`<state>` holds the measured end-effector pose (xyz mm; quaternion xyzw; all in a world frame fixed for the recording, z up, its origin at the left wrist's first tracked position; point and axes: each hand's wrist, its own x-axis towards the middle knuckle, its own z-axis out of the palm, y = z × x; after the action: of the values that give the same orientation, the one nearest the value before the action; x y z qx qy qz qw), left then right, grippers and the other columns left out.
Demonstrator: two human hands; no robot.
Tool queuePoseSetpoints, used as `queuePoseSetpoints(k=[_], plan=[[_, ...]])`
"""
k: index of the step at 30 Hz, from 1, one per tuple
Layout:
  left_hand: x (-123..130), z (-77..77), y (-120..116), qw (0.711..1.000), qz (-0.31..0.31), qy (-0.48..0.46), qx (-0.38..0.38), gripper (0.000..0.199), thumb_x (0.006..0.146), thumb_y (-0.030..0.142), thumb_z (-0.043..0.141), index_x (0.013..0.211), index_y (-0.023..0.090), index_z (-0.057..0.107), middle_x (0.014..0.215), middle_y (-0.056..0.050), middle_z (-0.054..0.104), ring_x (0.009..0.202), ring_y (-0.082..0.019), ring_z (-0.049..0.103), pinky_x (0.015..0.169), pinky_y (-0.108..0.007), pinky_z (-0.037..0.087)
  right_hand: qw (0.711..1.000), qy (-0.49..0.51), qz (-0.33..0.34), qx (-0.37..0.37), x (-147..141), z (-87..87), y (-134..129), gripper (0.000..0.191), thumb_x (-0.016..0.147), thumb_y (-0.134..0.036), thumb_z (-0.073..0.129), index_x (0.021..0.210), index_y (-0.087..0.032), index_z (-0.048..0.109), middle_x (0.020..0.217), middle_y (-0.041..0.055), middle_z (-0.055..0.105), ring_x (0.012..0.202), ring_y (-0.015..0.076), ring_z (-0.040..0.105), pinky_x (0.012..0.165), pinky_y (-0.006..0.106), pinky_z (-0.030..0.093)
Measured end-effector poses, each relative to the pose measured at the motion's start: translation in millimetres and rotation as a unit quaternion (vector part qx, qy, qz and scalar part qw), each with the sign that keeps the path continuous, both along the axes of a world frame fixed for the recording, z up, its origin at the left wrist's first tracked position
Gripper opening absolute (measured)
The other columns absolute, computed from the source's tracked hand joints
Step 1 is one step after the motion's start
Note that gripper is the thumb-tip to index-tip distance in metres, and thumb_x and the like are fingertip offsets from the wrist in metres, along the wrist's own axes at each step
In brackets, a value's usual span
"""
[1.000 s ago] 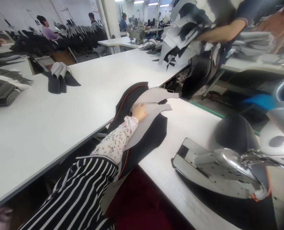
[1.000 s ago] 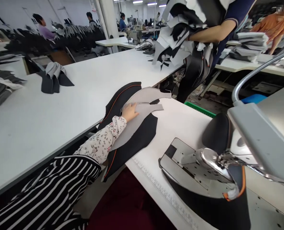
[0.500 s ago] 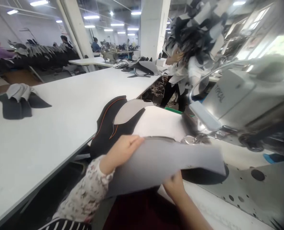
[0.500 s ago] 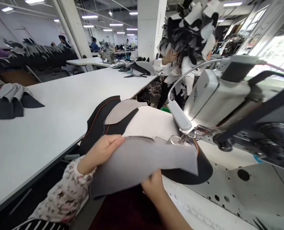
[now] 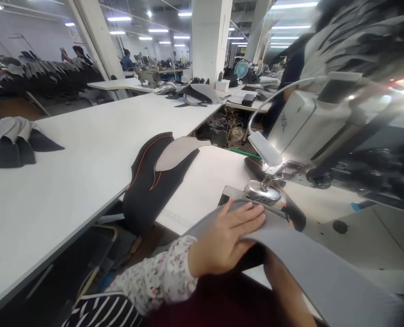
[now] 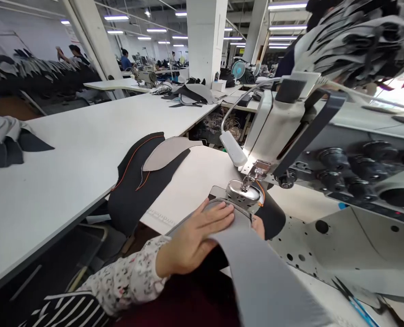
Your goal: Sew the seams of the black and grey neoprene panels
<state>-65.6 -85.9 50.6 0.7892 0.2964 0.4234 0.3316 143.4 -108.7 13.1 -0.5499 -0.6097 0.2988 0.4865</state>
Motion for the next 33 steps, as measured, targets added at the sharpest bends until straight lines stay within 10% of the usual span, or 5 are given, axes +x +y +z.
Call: queuePoseSetpoints(k=[5, 8, 11, 19, 33], plan=[[-39, -4.7, 10, 0.938, -0.001, -0.125, -0.322, 0.050, 0.100, 0.054, 0.054, 0.080, 0.014, 0.077, 0.079, -0.007, 0.075, 0.076, -0.023, 0.072, 0.077, -0.035, 0.060, 0.970, 0.140, 0.104, -0.170, 1, 14.9, -11, 0.016, 0.083, -0.028, 0.063, 0.071, -0.016, 0.063, 0.071, 0.0042, 0.053, 0.066, 0.0154, 0.049, 0.061, 0.027, 0.045], [-36, -22.7, 13, 0.921, 0.039, -0.153, -0.356, 0.056, 0.103, 0.058, 0.046, 0.092, 0.014, 0.078, 0.085, -0.008, 0.077, 0.076, -0.022, 0.073, 0.075, -0.034, 0.061, 0.899, 0.314, 0.151, -0.267, -11, 14.7, -5, 0.017, 0.077, -0.033, 0.067, 0.079, -0.016, 0.066, 0.070, 0.0034, 0.054, 0.065, 0.0145, 0.048, 0.058, 0.024, 0.044], [-25, -30.7, 22, 0.912, 0.087, -0.181, -0.359, 0.054, 0.105, 0.056, 0.042, 0.115, 0.016, 0.076, 0.110, -0.009, 0.078, 0.100, -0.025, 0.074, 0.094, -0.039, 0.060, 0.942, 0.238, 0.110, -0.210, -19, 16.8, 15, 0.038, 0.082, -0.052, 0.075, 0.093, -0.016, 0.070, 0.080, 0.0047, 0.062, 0.075, 0.0177, 0.056, 0.067, 0.027, 0.050], [4, -25.8, 59, 0.963, 0.095, 0.127, 0.218, 0.072, 0.096, 0.034, 0.066, 0.159, 0.021, 0.034, 0.160, -0.012, 0.045, 0.156, -0.030, 0.029, 0.131, -0.055, 0.016, 0.992, -0.016, -0.004, -0.123, 2, 35.9, 77, 0.034, 0.085, -0.048, 0.070, 0.089, -0.015, 0.069, 0.079, 0.0021, 0.067, 0.073, 0.0167, 0.060, 0.065, 0.025, 0.046], [55, -50.7, 92, 0.958, 0.085, 0.109, 0.250, 0.034, 0.105, 0.018, 0.047, 0.138, 0.014, 0.055, 0.137, -0.011, 0.066, 0.141, -0.022, 0.053, 0.127, -0.048, 0.033, 0.972, -0.158, -0.170, -0.029, 25, 17.0, 65, 0.028, 0.096, -0.043, 0.062, 0.123, -0.037, 0.067, 0.103, -0.0038, 0.073, 0.088, 0.0160, 0.068, 0.085, 0.031, 0.051]])
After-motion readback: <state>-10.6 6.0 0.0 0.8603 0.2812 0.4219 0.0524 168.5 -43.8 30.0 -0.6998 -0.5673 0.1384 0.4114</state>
